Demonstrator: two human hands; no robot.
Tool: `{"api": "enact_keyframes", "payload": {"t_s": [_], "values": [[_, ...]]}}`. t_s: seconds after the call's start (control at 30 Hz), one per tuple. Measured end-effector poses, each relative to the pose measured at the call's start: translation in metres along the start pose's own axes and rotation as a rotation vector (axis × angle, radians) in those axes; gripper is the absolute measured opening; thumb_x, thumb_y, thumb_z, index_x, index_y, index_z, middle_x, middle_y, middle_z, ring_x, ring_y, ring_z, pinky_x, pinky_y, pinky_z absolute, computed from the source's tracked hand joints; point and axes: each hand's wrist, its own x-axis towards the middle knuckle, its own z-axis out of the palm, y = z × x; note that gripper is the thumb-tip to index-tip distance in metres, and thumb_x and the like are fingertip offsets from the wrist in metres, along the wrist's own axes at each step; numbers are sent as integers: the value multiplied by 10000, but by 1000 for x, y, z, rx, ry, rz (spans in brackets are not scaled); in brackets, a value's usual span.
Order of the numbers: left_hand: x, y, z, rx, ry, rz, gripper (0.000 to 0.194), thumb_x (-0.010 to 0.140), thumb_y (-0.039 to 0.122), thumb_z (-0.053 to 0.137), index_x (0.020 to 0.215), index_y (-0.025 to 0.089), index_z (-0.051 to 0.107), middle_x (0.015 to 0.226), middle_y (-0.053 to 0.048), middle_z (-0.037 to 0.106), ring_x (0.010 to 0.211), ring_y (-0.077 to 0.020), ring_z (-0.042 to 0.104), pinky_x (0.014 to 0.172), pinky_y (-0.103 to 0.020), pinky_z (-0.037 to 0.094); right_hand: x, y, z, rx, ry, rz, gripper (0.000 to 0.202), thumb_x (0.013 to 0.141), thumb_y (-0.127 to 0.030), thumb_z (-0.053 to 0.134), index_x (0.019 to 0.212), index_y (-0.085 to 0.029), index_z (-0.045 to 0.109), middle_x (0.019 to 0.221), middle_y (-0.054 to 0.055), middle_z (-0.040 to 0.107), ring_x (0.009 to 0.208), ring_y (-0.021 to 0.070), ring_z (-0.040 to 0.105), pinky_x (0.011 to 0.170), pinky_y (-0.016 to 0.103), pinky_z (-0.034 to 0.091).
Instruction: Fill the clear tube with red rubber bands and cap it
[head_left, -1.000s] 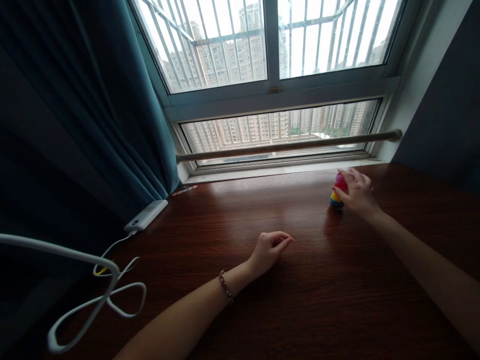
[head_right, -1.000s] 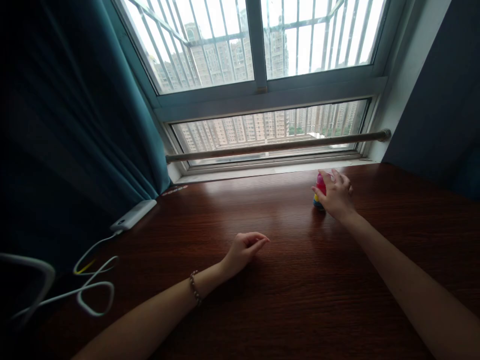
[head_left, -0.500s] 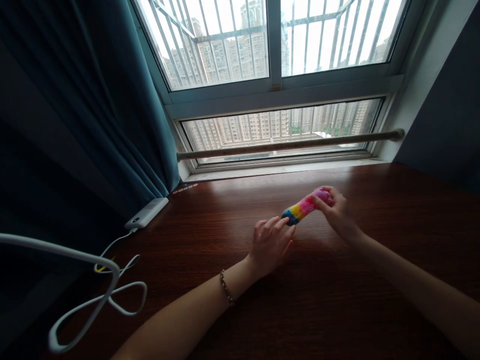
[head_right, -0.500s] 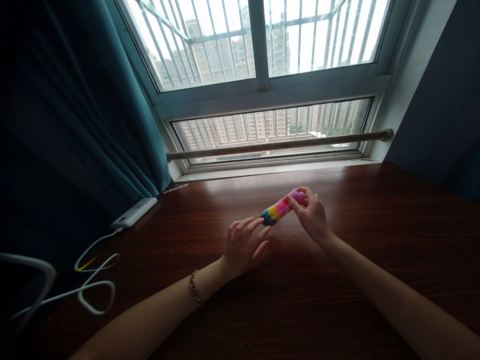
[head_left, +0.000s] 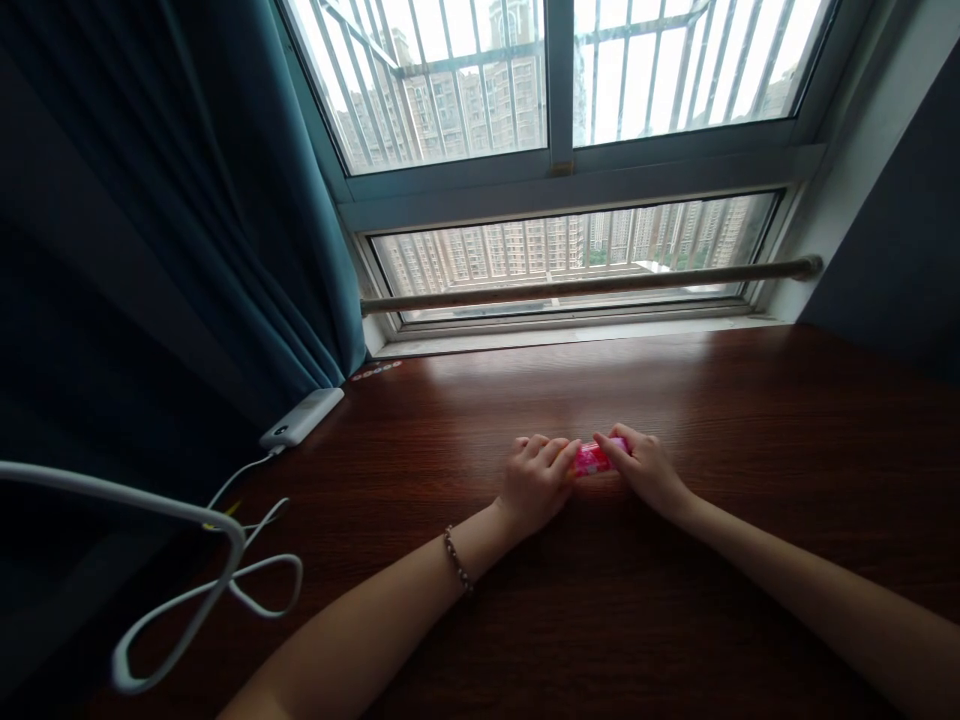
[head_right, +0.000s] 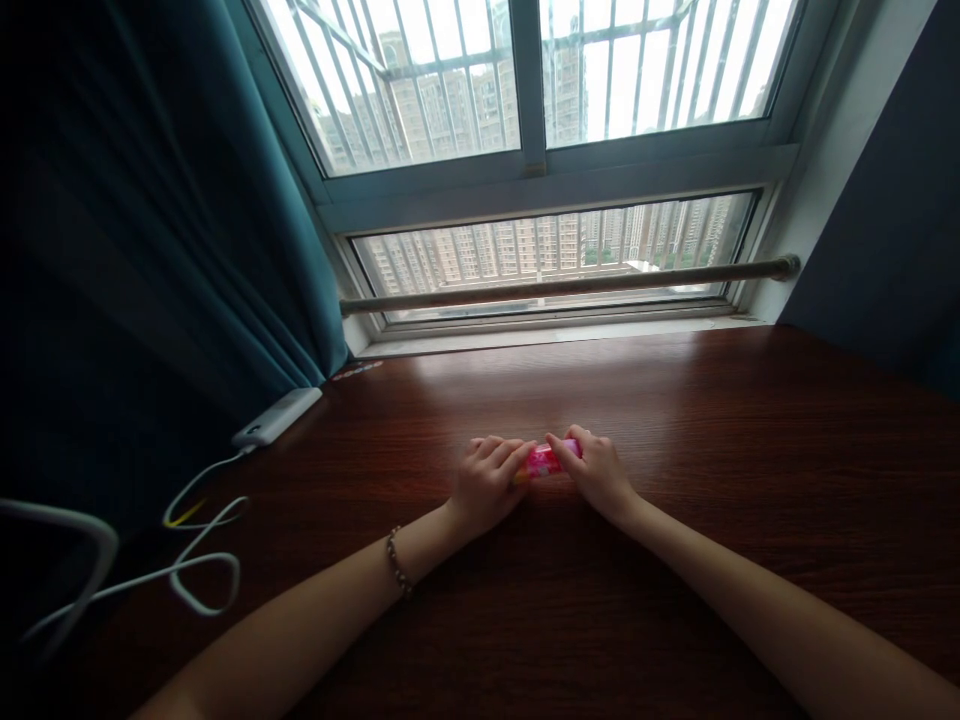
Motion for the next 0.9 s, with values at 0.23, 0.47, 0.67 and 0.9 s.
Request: {"api": "enact_keyframes", "payload": {"t_s": [0.23, 0.47, 0.67, 0.9], "values": [[4, -1, -4, -211, -14, -83, 423, 691, 363, 596, 1084, 206, 593, 943, -66, 650, 817, -232, 528, 782, -384, 363, -2, 7, 6, 156, 8, 39, 419, 845, -479, 396, 534, -198, 394, 476, -38, 393, 469, 119, 388, 469, 232, 295], [5, -3, -3, -914, -252, -377, 460, 654, 404, 668, 1024, 141, 592, 797, -40, 654, 670, -145, 566, 624, -244, 426, -3, 6, -3, 116, -14, -121, 274, 841, -386, 425, 676, -186, 513, 541, -32, 471, 498, 124, 443, 517, 243, 341], [7, -5, 1, -1015, -188, -447, 419, 665, 376, 669, 1007, 141, 612, 858, -41, 652, 752, -168, 578, 682, -260, 445, -1, 7, -5, 232, 21, -211, 140, 810, -295, 461, 892, -188, 501, 830, 30, 577, 762, 182, 551, 715, 297, 423], [7, -2, 2, -740, -2, -363, 467, 643, 270, 689, 1092, 208, 578, 1014, -59, 585, 898, -189, 560, 814, -307, 444, 6, 20, 3, 285, 83, 23, 271, 814, -450, 476, 870, -189, 518, 785, 35, 603, 667, 180, 562, 622, 291, 449]]}}
